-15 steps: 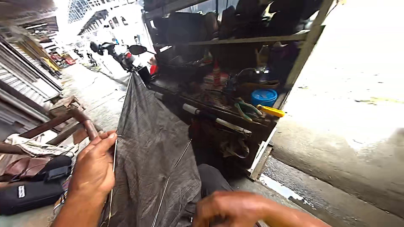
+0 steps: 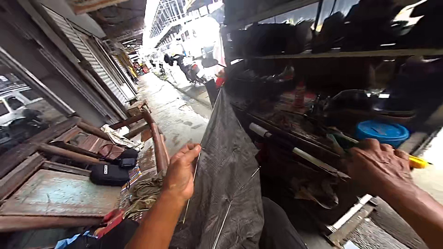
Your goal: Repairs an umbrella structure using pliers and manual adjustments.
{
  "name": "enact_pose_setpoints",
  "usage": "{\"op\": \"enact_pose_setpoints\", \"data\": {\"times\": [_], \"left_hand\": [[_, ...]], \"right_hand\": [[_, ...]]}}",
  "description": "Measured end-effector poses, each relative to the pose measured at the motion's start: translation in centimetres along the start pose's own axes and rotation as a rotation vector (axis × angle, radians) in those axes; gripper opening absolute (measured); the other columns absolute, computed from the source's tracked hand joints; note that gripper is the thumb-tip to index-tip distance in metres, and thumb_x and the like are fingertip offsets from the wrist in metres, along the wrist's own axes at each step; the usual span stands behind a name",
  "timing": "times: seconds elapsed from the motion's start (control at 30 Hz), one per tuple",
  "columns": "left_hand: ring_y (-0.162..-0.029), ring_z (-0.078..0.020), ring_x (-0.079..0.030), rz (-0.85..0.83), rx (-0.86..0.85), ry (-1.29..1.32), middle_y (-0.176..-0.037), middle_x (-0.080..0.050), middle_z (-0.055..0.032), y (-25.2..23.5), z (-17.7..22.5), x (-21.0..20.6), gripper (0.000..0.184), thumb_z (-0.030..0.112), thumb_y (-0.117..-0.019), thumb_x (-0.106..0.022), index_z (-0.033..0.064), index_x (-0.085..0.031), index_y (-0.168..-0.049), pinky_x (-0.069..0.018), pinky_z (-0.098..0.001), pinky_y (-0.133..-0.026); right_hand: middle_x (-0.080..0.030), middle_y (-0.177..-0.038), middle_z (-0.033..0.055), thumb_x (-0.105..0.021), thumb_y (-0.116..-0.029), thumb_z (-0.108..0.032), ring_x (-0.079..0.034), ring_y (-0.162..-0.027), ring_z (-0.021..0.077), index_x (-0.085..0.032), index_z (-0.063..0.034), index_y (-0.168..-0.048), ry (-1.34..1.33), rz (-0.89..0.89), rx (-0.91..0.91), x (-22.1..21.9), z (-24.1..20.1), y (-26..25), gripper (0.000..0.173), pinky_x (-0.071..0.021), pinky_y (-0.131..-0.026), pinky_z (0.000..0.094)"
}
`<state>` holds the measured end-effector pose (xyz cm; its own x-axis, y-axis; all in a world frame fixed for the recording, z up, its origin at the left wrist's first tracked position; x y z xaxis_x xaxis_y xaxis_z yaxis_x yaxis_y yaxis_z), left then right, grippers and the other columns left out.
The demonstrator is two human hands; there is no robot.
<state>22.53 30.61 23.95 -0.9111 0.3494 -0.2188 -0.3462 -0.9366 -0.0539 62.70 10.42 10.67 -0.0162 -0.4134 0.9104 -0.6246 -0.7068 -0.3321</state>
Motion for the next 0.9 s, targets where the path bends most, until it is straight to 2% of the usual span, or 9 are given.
{"op": "enact_pose_setpoints", "data": {"times": [0.23,0.33,0.4,0.47,0.5,0.6,0.7,0.8,0.9], "left_hand": [[-0.083,-0.0181,-0.070,-0.028,0.019,0.040,-0.091,-0.070,-0.0142,0.0,-0.1,0.2,0.017,0.005,-0.1047,-0.050,-0.0037,-0.065,-0.105,-0.0598,-0.0334,-0.078],[-0.083,-0.0181,-0.070,-0.028,0.025,0.048,-0.091,-0.070,-0.0145,-0.1,-0.2,0.1,0.017,0.005,-0.1047,-0.050,-0.0043,-0.065,-0.105,-0.0597,-0.0330,-0.078],[-0.082,-0.0171,-0.070,-0.007,0.007,0.031,-0.090,-0.070,-0.0135,0.1,0.0,0.3,0.017,0.003,-0.1041,-0.050,-0.0040,-0.065,-0.104,-0.0598,-0.0319,-0.077],[-0.086,-0.0151,-0.069,-0.005,-0.039,-0.034,-0.092,-0.070,-0.0101,0.4,0.3,0.9,0.018,0.003,-0.1035,-0.049,-0.0023,-0.066,-0.107,-0.0593,-0.0310,-0.080],[-0.088,-0.0144,-0.069,-0.022,-0.056,-0.064,-0.095,-0.071,-0.0090,0.3,0.1,0.8,0.019,0.004,-0.1034,-0.048,-0.0014,-0.065,-0.109,-0.0594,-0.0310,-0.081],[-0.091,-0.0121,-0.071,-0.086,-0.085,-0.070,-0.097,-0.072,-0.0050,-0.3,-0.6,0.7,0.021,0.007,-0.1033,-0.044,0.0034,-0.064,-0.109,-0.0609,-0.0311,-0.082],[-0.089,-0.0097,-0.071,-0.096,-0.084,-0.046,-0.094,-0.073,-0.0028,-0.3,-0.7,0.7,0.022,0.008,-0.1053,-0.041,0.0057,-0.063,-0.105,-0.0616,-0.0291,-0.081],[-0.086,-0.0090,-0.072,-0.105,-0.073,-0.032,-0.092,-0.073,-0.0025,0.1,-0.6,0.3,0.023,0.007,-0.1055,-0.040,0.0066,-0.063,-0.103,-0.0619,-0.0285,-0.080],[-0.086,-0.0081,-0.070,-0.105,-0.096,-0.079,-0.092,-0.072,-0.0015,0.5,-0.5,-0.1,0.021,0.007,-0.1033,-0.043,0.0068,-0.065,-0.103,-0.0609,-0.0266,-0.079]], "right_hand": [[-0.058,-0.121,0.0380,-0.059,-0.1005,-0.021,-0.057,-0.109,0.0610,-0.064,0.0099,-0.093,-0.242,0.121,-0.123,1.9,1.7,-2.0,0.032,-0.0440,-0.081,0.0794],[-0.060,-0.123,0.0344,-0.053,-0.1033,-0.031,-0.057,-0.116,0.0549,-0.067,0.0067,-0.109,-0.433,0.146,-0.187,2.8,3.4,-1.3,0.041,-0.0416,-0.091,0.0781],[-0.063,-0.119,0.0275,-0.054,-0.1031,-0.034,-0.063,-0.104,0.0407,-0.065,0.0045,-0.118,-0.694,0.176,-0.219,3.1,3.4,0.2,0.043,-0.0495,-0.087,0.0652],[-0.068,-0.108,0.0074,-0.057,-0.0998,-0.029,-0.068,-0.088,0.0146,-0.065,-0.0042,-0.117,-1.031,0.242,-0.230,3.7,1.4,2.6,0.032,-0.0602,-0.079,0.0386],[-0.069,-0.108,0.0047,-0.056,-0.0983,-0.025,-0.070,-0.089,0.0132,-0.066,-0.0054,-0.116,-1.231,0.254,-0.208,4.2,0.1,4.3,0.028,-0.0619,-0.080,0.0364],[-0.073,-0.106,0.0071,-0.060,-0.0929,-0.032,-0.072,-0.092,0.0212,-0.069,-0.0081,-0.110,-1.642,0.049,-0.120,3.0,-3.8,7.8,0.031,-0.0619,-0.082,0.0408],[-0.072,-0.110,0.0088,-0.071,-0.0903,-0.039,-0.069,-0.087,0.0174,-0.067,-0.0047,-0.119,-1.702,-0.350,-0.022,-0.4,-9.5,9.8,0.045,-0.0599,-0.074,0.0358],[-0.070,-0.107,0.0030,-0.065,-0.0942,-0.031,-0.065,-0.085,0.0099,-0.068,-0.0054,-0.111,-1.700,-0.400,0.111,-2.8,-13.3,11.2,0.031,-0.0556,-0.075,0.0304],[-0.069,-0.108,0.0027,-0.055,-0.0978,-0.035,-0.064,-0.086,0.0090,-0.067,-0.0066,-0.114,-1.843,-0.439,0.207,-3.1,-15.7,11.5,0.035,-0.0551,-0.076,0.0286]]}}
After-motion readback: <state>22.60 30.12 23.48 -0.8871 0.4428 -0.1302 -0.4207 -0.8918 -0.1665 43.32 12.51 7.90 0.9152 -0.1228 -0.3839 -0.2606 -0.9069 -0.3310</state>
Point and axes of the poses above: each hand's wrist, its own y-axis away from the middle knuckle, its own x-axis out of the back of the hand, z = x × y, the point moved 4 cm from there along -y, towards the middle knuckle
